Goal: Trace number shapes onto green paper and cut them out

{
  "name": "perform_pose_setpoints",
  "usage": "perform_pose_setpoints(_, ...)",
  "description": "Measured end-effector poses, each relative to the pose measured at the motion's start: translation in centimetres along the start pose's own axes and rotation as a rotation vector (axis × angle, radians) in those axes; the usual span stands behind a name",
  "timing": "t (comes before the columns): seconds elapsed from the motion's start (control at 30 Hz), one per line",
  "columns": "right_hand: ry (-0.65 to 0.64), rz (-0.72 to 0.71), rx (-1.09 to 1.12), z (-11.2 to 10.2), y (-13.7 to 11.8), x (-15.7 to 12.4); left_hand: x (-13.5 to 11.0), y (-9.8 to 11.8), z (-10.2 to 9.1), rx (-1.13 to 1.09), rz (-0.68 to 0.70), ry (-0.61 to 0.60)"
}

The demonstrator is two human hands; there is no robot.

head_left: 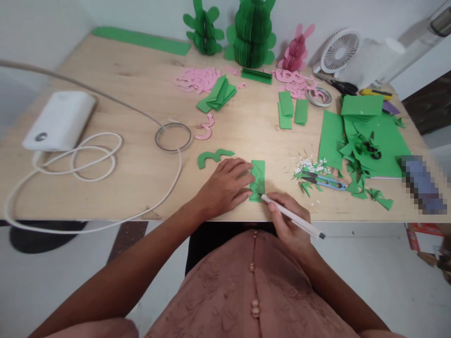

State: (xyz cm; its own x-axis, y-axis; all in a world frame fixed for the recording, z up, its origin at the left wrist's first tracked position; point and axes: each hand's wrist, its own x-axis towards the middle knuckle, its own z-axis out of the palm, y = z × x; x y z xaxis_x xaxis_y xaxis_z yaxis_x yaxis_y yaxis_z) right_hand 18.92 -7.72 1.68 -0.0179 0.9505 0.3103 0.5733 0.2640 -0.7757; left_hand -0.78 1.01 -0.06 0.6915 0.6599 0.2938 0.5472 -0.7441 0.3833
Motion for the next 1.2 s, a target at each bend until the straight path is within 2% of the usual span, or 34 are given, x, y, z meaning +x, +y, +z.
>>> perform_pose_setpoints(0.07,-0.042,-0.092,-0.023,0.1,0.0,0.2,0.0,0.0,0.0,-0.001,0.002,0.001)
perform_pose_setpoints(0.23,-0.04,-0.254,-0.177,0.6,0.6,0.4,0.0,0.0,0.0,0.008,0.004,-0.005)
perform_pose_setpoints(0.4,-0.003,-0.323,-0.289,1.0,0.9,0.2,0.0,0.1,-0.1,-0.003,-0.008,-0.008)
perform_pose_setpoints(0.57,0.003,-0.341,-0.306,1.2,0.9,0.1,-0.1,0.1,-0.2,-0.005,-0.005,-0.012)
perform_pose_setpoints(0.73,-0.009,-0.275,-0.213,0.7,0.7,0.2,-0.1,0.0,-0.1,-0.012,-0.004,-0.01)
perform_pose_setpoints(0.9,0.011,-0.085,0.016,0.4,-0.2,0.2,0.0,0.0,-0.1,-0.016,-0.005,-0.009)
perform_pose_setpoints(1.03,0.04,0.06,-0.017,0.8,-0.5,0.1,0.0,0.0,-0.1,-0.015,-0.009,-0.014)
perform_pose_setpoints(1.2,0.029,0.068,-0.093,1.1,-0.6,0.3,0.0,0.0,-0.2,-0.022,-0.01,-0.015)
